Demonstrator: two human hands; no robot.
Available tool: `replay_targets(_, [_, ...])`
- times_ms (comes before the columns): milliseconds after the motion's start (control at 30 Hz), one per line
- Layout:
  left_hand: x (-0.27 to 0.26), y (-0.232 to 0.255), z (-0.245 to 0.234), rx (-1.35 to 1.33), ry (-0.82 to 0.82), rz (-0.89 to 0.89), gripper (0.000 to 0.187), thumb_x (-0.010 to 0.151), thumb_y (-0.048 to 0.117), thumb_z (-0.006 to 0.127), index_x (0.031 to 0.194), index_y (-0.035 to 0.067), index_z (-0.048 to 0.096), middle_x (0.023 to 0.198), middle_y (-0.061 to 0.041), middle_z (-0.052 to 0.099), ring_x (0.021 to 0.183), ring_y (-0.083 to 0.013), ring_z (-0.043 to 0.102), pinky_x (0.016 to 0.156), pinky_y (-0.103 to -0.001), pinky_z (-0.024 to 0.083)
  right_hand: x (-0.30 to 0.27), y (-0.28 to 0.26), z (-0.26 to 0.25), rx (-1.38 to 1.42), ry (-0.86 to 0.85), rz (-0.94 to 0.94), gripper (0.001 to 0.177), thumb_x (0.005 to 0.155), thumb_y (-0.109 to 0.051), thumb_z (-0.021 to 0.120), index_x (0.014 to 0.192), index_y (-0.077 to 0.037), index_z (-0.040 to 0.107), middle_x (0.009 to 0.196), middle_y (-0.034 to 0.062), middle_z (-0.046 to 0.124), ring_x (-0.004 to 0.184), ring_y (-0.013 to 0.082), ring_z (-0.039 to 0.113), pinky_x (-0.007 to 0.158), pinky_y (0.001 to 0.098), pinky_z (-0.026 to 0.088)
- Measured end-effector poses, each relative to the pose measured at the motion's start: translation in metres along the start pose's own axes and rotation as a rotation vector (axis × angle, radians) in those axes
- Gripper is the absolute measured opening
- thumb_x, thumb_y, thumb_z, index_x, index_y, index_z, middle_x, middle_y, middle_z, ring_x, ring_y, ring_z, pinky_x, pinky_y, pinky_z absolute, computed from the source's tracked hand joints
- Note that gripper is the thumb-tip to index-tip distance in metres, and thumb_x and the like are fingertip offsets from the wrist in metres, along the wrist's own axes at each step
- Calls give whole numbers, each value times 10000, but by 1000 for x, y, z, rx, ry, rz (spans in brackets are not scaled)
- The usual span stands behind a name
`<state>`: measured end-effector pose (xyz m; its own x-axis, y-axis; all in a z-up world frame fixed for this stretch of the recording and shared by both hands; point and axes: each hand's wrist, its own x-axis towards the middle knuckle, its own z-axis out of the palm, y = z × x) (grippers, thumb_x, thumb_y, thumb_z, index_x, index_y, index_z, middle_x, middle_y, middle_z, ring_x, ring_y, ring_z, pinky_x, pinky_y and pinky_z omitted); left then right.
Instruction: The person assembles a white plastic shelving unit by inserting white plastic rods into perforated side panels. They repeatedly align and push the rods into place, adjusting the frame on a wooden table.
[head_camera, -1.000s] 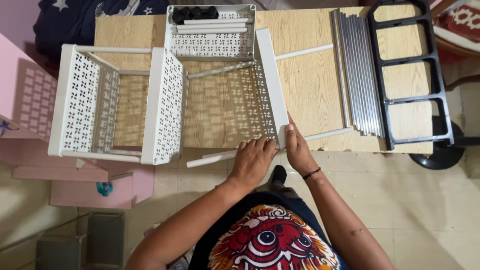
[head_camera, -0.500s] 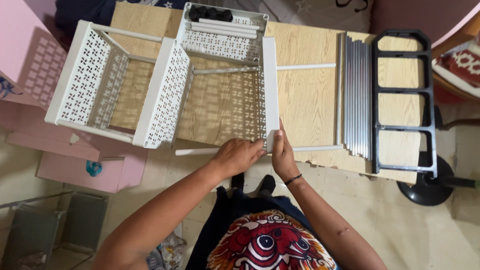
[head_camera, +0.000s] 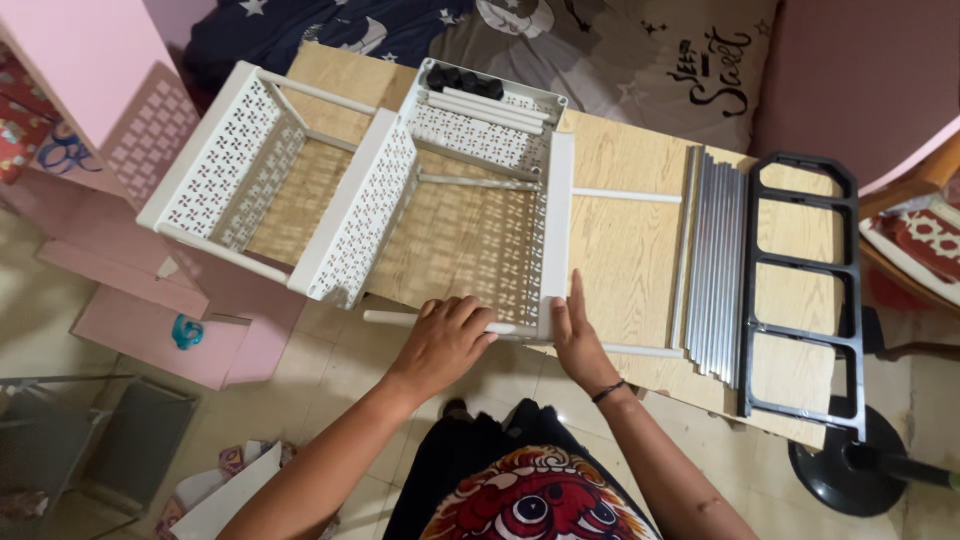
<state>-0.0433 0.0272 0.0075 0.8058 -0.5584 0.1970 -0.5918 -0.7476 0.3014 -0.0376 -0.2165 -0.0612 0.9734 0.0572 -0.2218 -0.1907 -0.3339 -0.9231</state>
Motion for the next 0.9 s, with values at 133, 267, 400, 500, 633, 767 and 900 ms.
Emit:
replay_targets(133, [-17, -17, 2, 60, 50, -27, 289, 954, 300, 643, 1166, 104, 618, 1122, -57, 604, 1032, -257, 593, 931, -440, 411, 21, -2, -5, 25, 68, -73, 809, 977, -168, 400, 1643, -106, -56, 1598, 298, 294, 1456, 391, 413, 1156, 406, 364])
replay_targets(267, [-14, -26, 14, 43, -63, -62, 213, 986, 301, 614, 1084, 112, 624, 1084, -65, 639, 1006, -245, 605, 902, -438, 435, 41, -10, 8, -188, 239, -342, 755, 989, -75, 455, 1636, -30, 69, 1604, 384, 265, 1474, 512, 314, 1165, 481, 328])
replay_targets(400, [-12, -30, 22, -54, -63, -39, 242, 1002, 326, 584, 1056, 93, 623, 1009, -93, 665, 954, -269, 619, 845, -461, 462, 44, -18, 23, -235, 360, -260, 668, 1027, -185, 491, 1601, -28, 188, 1439, 370, 487, 1306, 505, 531, 1056, 477, 474])
replay_targets(500, [-9, -31, 28, -51, -69, 13, 295, 1038, 361, 549, 1018, 73, 610, 916, -118, 676, 859, -276, 643, 775, -453, 494, 40, -22, 25, -258, 408, -269, 634, 1037, -211, 480, 1591, -33, 228, 1379, 380, 545, 1221, 523, 587, 988, 500, 516])
replay_targets(633, [2, -40, 26, -41, -147, 82, 379, 1080, 403, 512, 951, 56, 594, 705, -134, 661, 657, -281, 665, 656, -437, 539, 41, -31, 22, -267, 418, -150, 623, 1038, -271, 454, 1598, -108, 234, 1329, 358, 581, 1146, 530, 608, 924, 529, 528])
replay_targets(767, [8, -44, 19, -175, -177, 87, 401, 1062, 402, 527, 926, 36, 616, 626, -150, 636, 565, -305, 660, 544, -441, 539, 41, -32, 23, -238, 412, 15, 591, 1056, -317, 412, 1613, -213, 246, 1203, 330, 670, 1115, 495, 662, 926, 523, 547])
replay_targets(900, [16, -43, 15, -174, -219, 82, 417, 1042, 406, 553, 904, 29, 666, 610, -163, 650, 565, -342, 673, 552, -464, 544, 45, -33, 21, -264, 416, 38, 596, 1052, -339, 403, 1618, -251, 237, 1208, 326, 669, 1120, 495, 659, 940, 526, 540])
